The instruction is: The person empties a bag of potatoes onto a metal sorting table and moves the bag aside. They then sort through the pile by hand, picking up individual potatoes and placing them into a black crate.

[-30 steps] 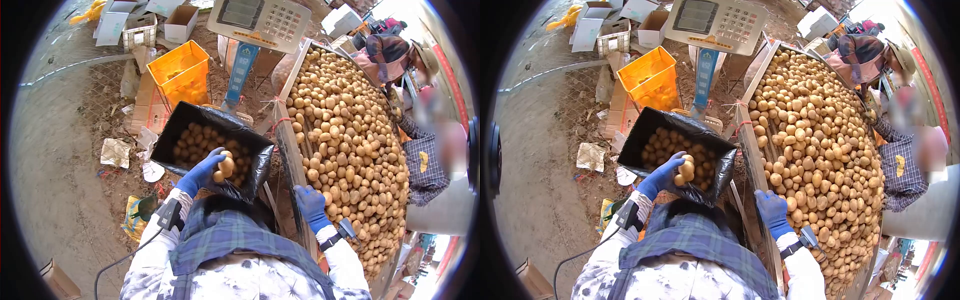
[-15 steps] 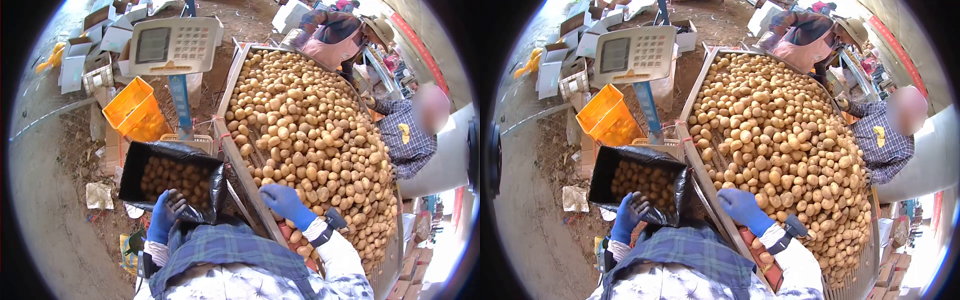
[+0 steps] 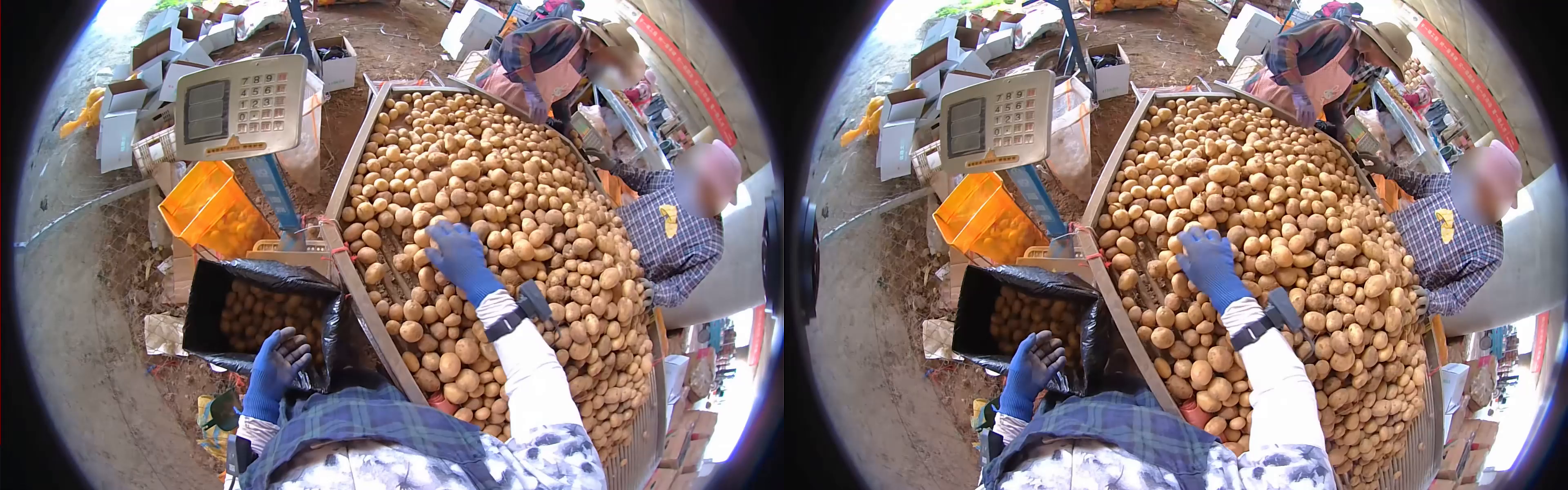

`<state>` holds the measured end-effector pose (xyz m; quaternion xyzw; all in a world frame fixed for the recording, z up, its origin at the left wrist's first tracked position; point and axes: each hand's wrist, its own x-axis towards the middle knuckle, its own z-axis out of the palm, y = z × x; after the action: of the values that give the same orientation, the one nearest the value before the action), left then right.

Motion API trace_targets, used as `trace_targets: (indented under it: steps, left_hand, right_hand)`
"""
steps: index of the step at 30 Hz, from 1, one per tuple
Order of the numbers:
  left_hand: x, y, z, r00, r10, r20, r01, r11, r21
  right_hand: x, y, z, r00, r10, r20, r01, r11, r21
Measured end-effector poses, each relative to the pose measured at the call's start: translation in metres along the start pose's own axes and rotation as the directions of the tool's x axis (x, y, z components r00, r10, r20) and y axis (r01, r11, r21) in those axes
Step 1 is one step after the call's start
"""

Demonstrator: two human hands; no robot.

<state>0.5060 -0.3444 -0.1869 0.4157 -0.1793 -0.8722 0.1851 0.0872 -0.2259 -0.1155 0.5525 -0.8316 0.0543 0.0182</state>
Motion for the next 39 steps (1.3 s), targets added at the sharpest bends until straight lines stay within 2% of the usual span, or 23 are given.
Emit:
trace_targets:
  steps: [5,7,8,10,11,13,14,16,18,20,21,22,23,25,27,29,30,32,33,34,36,37,39]
  left_hand:
    - [0.010,0.004,0.016,0.999,-0.030,0.011,0.030,0.999,0.038]
    - [0.016,0.006,0.012,0.998,-0.054,0.023,0.053,0.998,0.042]
    - [0.020,0.008,0.012,0.997,-0.062,0.034,0.061,0.997,0.040]
    - [0.023,0.012,0.014,0.998,-0.063,0.031,0.061,0.997,0.037]
    - [0.024,0.014,0.015,0.997,-0.064,0.029,0.063,0.997,0.041]
    - [0.028,0.016,0.016,0.997,-0.070,0.045,0.069,0.997,0.026]
    - [0.030,0.018,0.017,0.996,-0.068,0.062,0.067,0.998,0.014]
    - [0.032,0.021,0.027,0.995,-0.066,0.081,0.067,0.998,0.001]
    - [0.036,0.021,0.043,0.993,-0.065,0.104,0.066,0.998,-0.010]
    - [0.041,0.021,0.060,0.971,-0.057,0.232,0.071,0.996,-0.053]
    - [0.043,0.022,0.070,0.972,-0.056,0.227,0.070,0.996,-0.052]
    - [0.044,0.023,0.082,0.957,-0.067,0.281,0.081,0.996,-0.041]
    - [0.046,0.024,0.094,0.938,-0.078,0.338,0.093,0.995,-0.029]
    - [0.047,0.027,0.120,0.918,-0.106,0.383,0.121,0.992,-0.017]
    - [0.044,0.028,0.153,0.885,-0.192,0.424,0.256,0.962,-0.099]
    - [0.038,0.024,0.179,0.876,-0.211,0.434,0.278,0.956,-0.096]
    - [0.037,0.024,0.185,0.874,-0.220,0.434,0.288,0.953,-0.097]
    - [0.067,0.000,0.152,0.858,-0.241,0.454,0.319,0.942,-0.104]
    - [0.078,-0.008,0.141,0.842,-0.260,0.473,0.350,0.930,-0.110]
    - [0.063,0.003,0.160,0.859,-0.261,0.440,0.328,0.941,-0.083]
    - [0.065,0.006,0.160,0.841,-0.257,0.477,0.322,0.945,-0.058]
    - [0.067,0.008,0.159,0.820,-0.257,0.511,0.317,0.948,-0.033]
    - [0.071,0.010,0.164,0.836,-0.230,0.498,0.268,0.963,-0.005]
  right_hand:
    - [-0.032,-0.013,0.014,0.998,0.028,-0.050,-0.024,0.997,0.067]
    - [-0.055,-0.024,0.016,1.000,-0.018,0.009,0.013,0.932,0.363]
    - [-0.059,-0.030,0.010,1.000,-0.018,0.009,0.014,0.935,0.355]
    - [-0.062,-0.044,-0.002,0.971,-0.203,0.125,0.139,0.909,0.393]
    - [-0.057,-0.046,-0.005,0.970,-0.204,0.132,0.137,0.909,0.394]
    - [-0.036,-0.040,-0.012,0.998,-0.019,0.054,-0.005,0.912,0.410]
    - [-0.026,-0.035,-0.012,0.998,-0.021,0.057,-0.004,0.913,0.408]
    - [-0.003,-0.022,-0.008,0.997,0.028,0.067,-0.036,0.993,0.114]
    - [0.005,-0.014,0.006,0.992,0.030,0.122,-0.012,0.990,-0.138]
    - [0.010,-0.009,0.020,0.994,0.008,0.112,0.006,0.992,-0.124]
    - [0.012,-0.008,0.025,0.995,-0.012,0.103,0.023,0.994,-0.105]
    - [0.010,-0.006,0.028,0.999,0.027,0.023,-0.028,0.998,0.049]
    - [0.008,-0.010,0.023,0.999,0.028,0.024,-0.030,0.998,0.053]
    - [0.000,-0.021,0.008,0.984,0.159,-0.076,-0.112,0.897,0.428]
    - [-0.014,-0.050,0.004,0.990,0.097,-0.103,-0.025,0.837,0.547]
    - [-0.026,-0.075,-0.013,0.994,-0.111,-0.006,0.083,0.704,0.706]
    - [-0.023,-0.070,-0.014,0.994,-0.110,-0.008,0.083,0.706,0.704]
    - [-0.009,-0.055,-0.016,0.985,-0.072,-0.154,0.140,0.856,0.497]
    - [0.002,-0.038,-0.016,0.995,-0.032,-0.098,0.065,0.933,0.354]
    - [0.013,-0.019,-0.012,0.999,0.017,-0.049,-0.006,0.980,0.198]
    - [0.030,0.008,0.009,0.992,0.124,-0.011,-0.124,0.985,-0.123]
    - [0.037,0.012,0.013,0.993,0.116,-0.017,-0.117,0.986,-0.120]
    - [0.047,0.017,0.023,0.990,0.128,0.059,-0.109,0.961,-0.256]
